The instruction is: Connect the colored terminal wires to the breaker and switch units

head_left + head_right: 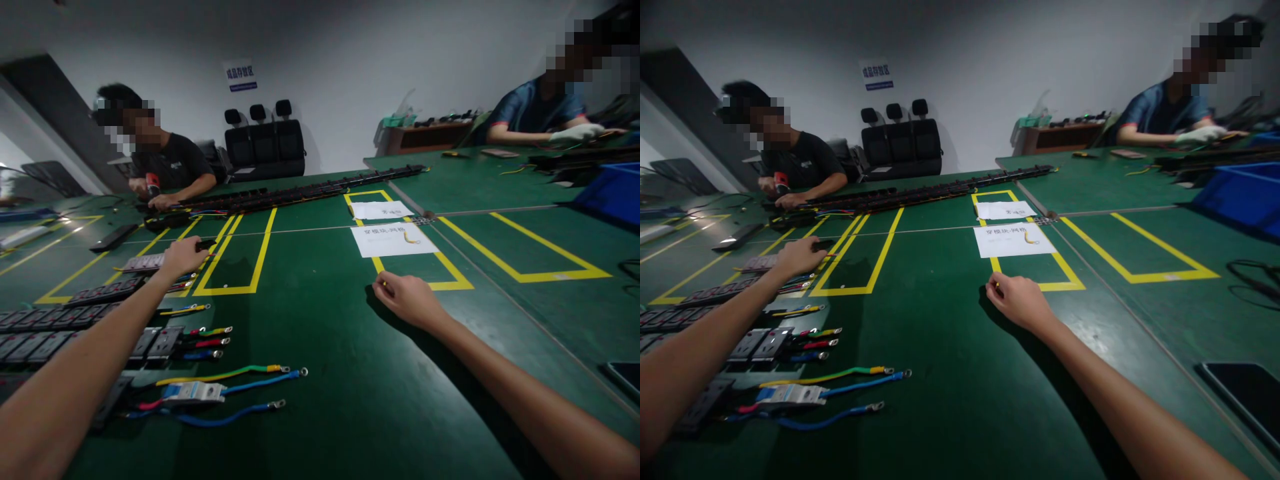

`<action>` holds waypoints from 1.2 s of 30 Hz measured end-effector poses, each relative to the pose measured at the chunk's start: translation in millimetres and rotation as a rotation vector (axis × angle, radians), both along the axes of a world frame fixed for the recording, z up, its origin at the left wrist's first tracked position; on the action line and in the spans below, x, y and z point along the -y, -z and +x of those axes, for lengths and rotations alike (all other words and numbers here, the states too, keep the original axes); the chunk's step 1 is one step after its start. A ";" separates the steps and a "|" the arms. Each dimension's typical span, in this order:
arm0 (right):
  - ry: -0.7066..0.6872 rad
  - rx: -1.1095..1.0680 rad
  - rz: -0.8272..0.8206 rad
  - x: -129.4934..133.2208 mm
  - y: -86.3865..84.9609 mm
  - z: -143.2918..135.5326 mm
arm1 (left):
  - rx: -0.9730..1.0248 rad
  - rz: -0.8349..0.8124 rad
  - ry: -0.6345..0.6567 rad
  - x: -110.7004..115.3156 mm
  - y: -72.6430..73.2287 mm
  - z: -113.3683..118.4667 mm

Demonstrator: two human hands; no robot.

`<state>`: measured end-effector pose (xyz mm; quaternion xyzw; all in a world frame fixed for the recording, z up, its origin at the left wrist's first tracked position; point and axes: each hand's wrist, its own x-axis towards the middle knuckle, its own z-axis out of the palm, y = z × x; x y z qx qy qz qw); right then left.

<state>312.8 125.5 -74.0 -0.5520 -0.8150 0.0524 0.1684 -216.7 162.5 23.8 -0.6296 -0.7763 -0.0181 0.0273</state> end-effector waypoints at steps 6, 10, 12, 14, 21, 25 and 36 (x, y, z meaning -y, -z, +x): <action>-0.001 0.009 0.004 0.6 -2.9 -1.8 | 0.104 -0.021 -0.089 -11.6 6.5 30.8; 0.007 0.012 0.002 1.1 -5.7 -3.2 | 0.234 -0.044 -0.102 -10.8 4.1 52.2; 0.008 0.014 0.002 1.3 -6.7 -3.6 | 0.284 -0.049 -0.093 -9.5 3.1 63.9; 0.008 0.015 0.005 1.5 -7.3 -3.7 | 0.320 -0.051 -0.074 -7.8 3.1 77.0; 0.006 0.018 0.014 2.2 -7.7 -4.1 | 0.466 -0.079 0.079 1.5 13.6 133.0; 0.001 0.023 0.016 2.7 -8.8 -4.1 | 0.485 -0.096 0.172 14.8 18.3 173.0; -0.003 0.031 0.042 4.6 -7.6 -2.4 | 0.152 -0.035 0.569 119.4 22.1 303.9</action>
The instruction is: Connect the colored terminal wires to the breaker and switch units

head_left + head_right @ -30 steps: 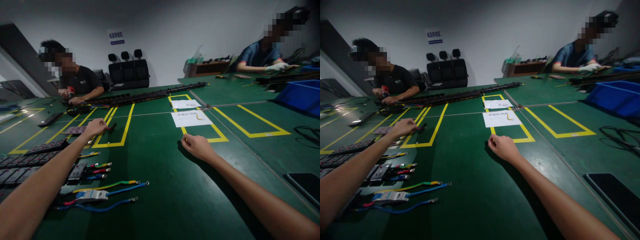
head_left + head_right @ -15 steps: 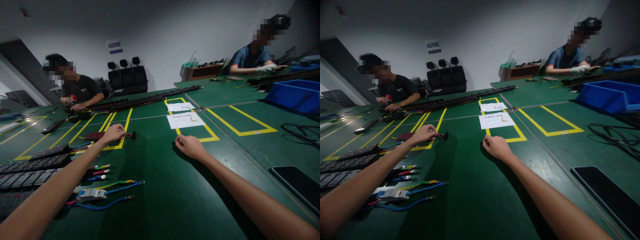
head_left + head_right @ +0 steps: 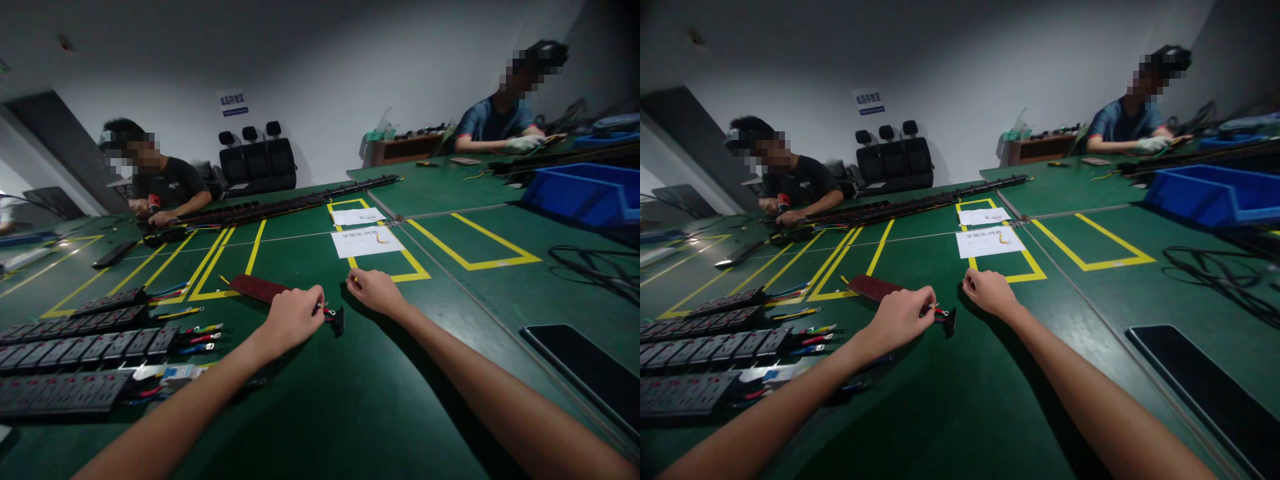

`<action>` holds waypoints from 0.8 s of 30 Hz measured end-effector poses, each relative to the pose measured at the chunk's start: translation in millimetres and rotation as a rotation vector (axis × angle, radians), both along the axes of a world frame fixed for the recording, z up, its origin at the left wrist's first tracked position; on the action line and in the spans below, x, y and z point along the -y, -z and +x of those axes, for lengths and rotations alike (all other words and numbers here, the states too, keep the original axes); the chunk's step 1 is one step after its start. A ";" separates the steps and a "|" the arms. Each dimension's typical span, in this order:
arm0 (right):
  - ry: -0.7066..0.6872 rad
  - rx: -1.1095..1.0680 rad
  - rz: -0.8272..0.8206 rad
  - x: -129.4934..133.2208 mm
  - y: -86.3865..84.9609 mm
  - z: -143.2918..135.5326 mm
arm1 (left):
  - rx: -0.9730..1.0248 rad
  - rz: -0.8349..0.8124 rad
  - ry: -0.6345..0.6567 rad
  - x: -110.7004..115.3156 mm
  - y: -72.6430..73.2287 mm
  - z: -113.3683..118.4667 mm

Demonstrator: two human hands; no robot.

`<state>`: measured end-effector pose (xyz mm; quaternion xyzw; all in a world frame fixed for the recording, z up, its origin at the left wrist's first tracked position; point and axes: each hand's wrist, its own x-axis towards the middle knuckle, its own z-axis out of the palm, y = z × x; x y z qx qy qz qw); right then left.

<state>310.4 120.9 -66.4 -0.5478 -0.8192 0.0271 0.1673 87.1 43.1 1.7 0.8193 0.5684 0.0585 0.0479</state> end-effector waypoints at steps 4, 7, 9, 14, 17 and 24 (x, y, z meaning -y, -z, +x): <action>0.000 0.006 0.002 0.3 0.1 0.1 | -0.049 0.017 0.196 14.3 2.0 0.7; -0.002 0.004 0.004 1.3 -0.9 0.0 | 0.052 0.065 0.222 17.6 0.2 -12.8; -0.005 0.004 0.003 1.8 -1.5 -0.1 | 0.108 0.121 0.193 16.6 -5.0 -25.4; -0.009 0.005 -0.005 3.0 -2.2 -0.4 | 0.068 0.114 0.193 -7.0 -21.1 -69.5; -0.014 -0.003 -0.009 3.5 -2.2 -0.9 | -0.103 -0.047 0.250 -22.7 -19.7 -89.4; -0.040 -0.035 0.008 3.7 0.9 0.9 | -0.273 -0.098 0.246 -28.3 -16.0 -86.5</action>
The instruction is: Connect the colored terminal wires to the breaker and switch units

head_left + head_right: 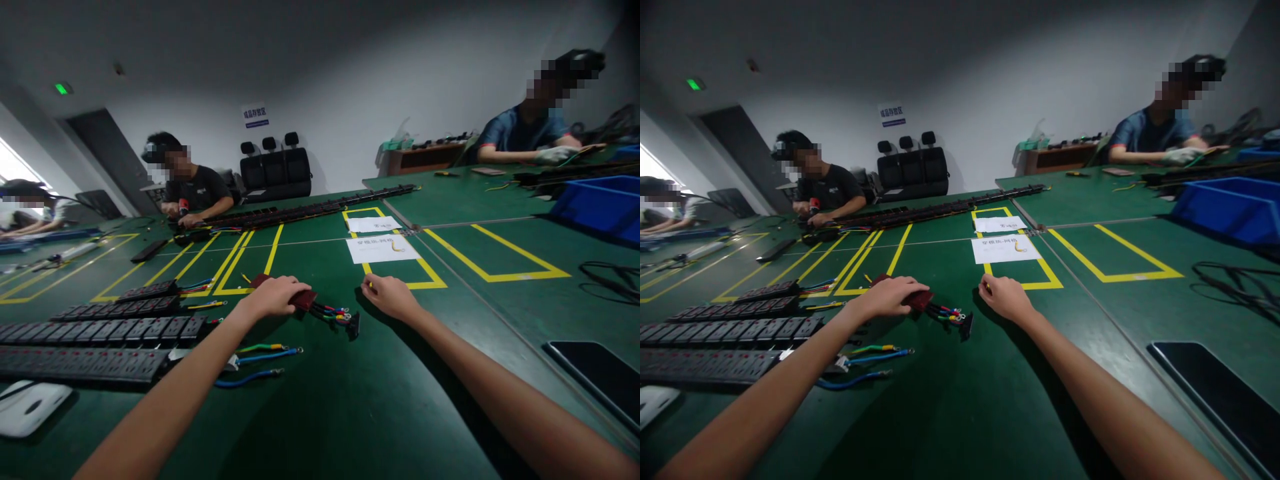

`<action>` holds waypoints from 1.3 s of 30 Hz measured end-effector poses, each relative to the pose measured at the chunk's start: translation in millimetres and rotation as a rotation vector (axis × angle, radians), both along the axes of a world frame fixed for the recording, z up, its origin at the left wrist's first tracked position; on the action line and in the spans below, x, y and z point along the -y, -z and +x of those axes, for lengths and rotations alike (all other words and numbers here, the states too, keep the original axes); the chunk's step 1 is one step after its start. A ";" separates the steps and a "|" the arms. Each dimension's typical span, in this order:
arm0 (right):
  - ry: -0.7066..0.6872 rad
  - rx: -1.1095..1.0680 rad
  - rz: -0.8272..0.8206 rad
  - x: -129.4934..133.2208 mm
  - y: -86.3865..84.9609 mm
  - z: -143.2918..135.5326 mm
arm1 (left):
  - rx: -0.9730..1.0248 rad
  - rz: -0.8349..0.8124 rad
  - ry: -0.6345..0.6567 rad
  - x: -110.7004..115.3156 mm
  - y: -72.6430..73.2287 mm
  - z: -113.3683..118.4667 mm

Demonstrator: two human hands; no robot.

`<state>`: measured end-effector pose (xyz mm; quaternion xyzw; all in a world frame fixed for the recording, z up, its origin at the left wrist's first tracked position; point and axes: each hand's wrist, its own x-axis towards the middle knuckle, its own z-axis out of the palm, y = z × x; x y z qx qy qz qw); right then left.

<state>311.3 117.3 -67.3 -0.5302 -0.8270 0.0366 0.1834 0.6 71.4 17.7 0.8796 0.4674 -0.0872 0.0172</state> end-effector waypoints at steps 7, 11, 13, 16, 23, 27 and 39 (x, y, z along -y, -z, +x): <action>-0.029 -0.025 0.008 -3.4 5.6 1.9 | -0.058 -0.064 -0.152 1.4 -11.0 -4.8; -0.035 -0.028 0.011 -4.5 7.3 2.8 | -0.048 -0.029 -0.176 6.9 -4.9 -3.8; -0.031 -0.024 0.010 -4.7 7.3 3.1 | -0.043 -0.018 -0.182 9.7 -2.7 -2.3; -0.026 -0.013 0.006 -5.0 6.8 3.0 | -0.034 -0.009 -0.193 11.9 -1.0 -0.1; -0.024 0.000 -0.017 -3.9 7.4 2.0 | 0.016 0.002 -0.210 13.3 10.1 13.8; -0.110 0.010 -0.072 -0.8 -2.4 5.0 | 0.058 0.041 -0.209 21.4 20.0 22.4; -0.425 -0.060 -0.220 16.3 -19.5 -7.5 | 0.119 0.313 -0.247 46.1 35.0 28.6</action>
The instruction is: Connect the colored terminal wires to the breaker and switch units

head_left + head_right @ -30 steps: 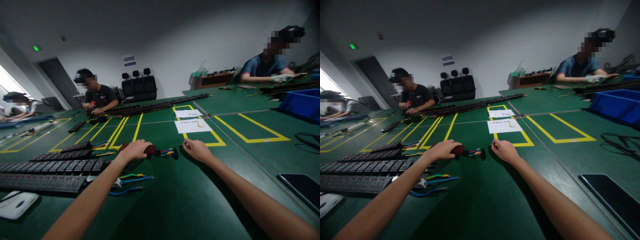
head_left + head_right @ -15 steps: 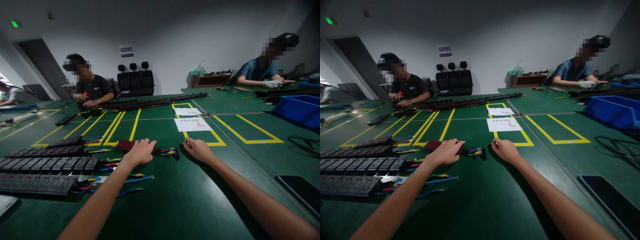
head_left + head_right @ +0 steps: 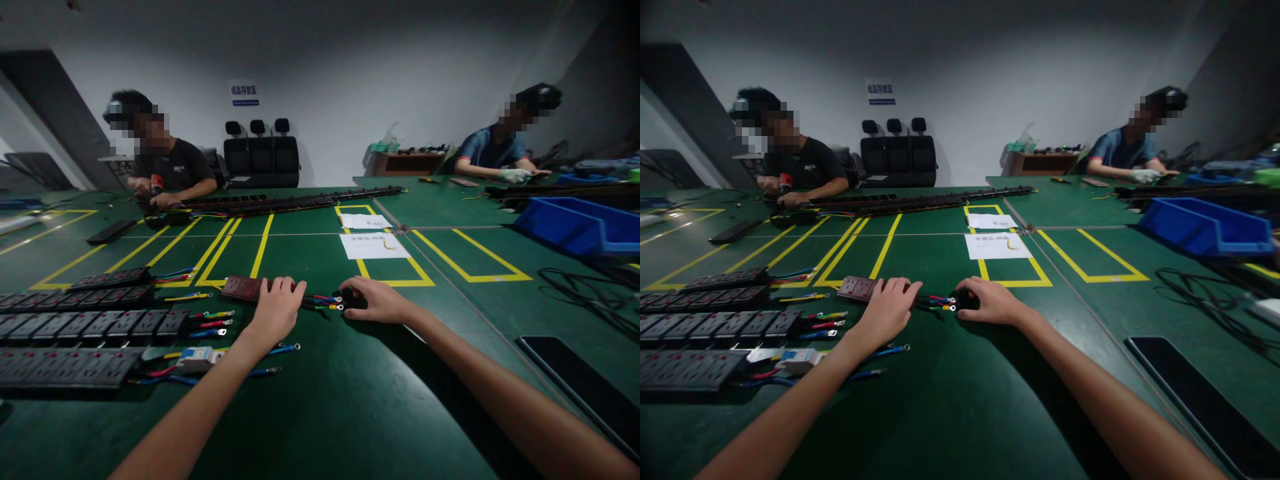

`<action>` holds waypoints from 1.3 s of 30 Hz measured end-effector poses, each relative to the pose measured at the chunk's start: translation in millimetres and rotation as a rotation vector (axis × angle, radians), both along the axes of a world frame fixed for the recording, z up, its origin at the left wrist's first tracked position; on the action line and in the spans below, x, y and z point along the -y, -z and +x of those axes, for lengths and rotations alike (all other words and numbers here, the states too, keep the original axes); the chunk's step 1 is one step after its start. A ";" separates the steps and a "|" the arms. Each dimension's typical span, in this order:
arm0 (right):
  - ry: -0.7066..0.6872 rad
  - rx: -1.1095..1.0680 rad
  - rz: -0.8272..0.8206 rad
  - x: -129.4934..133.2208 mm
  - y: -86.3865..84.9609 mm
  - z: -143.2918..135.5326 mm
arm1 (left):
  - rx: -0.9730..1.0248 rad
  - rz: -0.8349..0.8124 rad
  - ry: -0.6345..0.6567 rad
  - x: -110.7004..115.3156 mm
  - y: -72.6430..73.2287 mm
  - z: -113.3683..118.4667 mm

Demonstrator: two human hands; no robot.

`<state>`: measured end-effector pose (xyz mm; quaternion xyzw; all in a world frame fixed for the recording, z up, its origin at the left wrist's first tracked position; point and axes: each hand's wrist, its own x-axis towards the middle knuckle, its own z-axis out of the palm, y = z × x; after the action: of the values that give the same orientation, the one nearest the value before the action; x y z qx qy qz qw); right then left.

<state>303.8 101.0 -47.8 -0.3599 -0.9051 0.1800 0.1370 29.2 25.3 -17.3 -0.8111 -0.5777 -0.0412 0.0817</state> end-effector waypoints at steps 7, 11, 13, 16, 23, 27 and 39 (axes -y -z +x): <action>0.073 -0.060 -0.005 3.1 3.9 -2.2 | 0.176 0.125 -0.008 11.9 -9.8 -0.6; 0.146 -0.120 0.041 3.8 11.0 -8.3 | 0.229 0.169 0.044 17.8 -10.2 1.3; 0.173 -0.113 0.012 1.8 13.1 -8.3 | 0.242 0.182 0.051 19.6 -7.9 3.1; 0.188 -0.083 -0.094 -1.8 9.2 -1.4 | 0.255 0.189 0.044 20.9 -2.6 5.9; 0.099 -0.013 -0.276 8.4 -28.6 21.0 | 0.314 0.221 0.022 21.7 10.6 10.7; 0.137 -0.046 -0.132 25.2 -31.7 15.1 | 0.307 0.203 0.050 21.5 15.9 10.4; 0.245 -0.233 0.164 72.4 11.7 -9.8 | 0.314 0.123 0.054 22.4 22.7 8.4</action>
<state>294.0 28.6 -59.6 -0.4320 -0.8441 0.1282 0.2905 37.6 2.9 -40.0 -0.8032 -0.5579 -0.2050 0.0388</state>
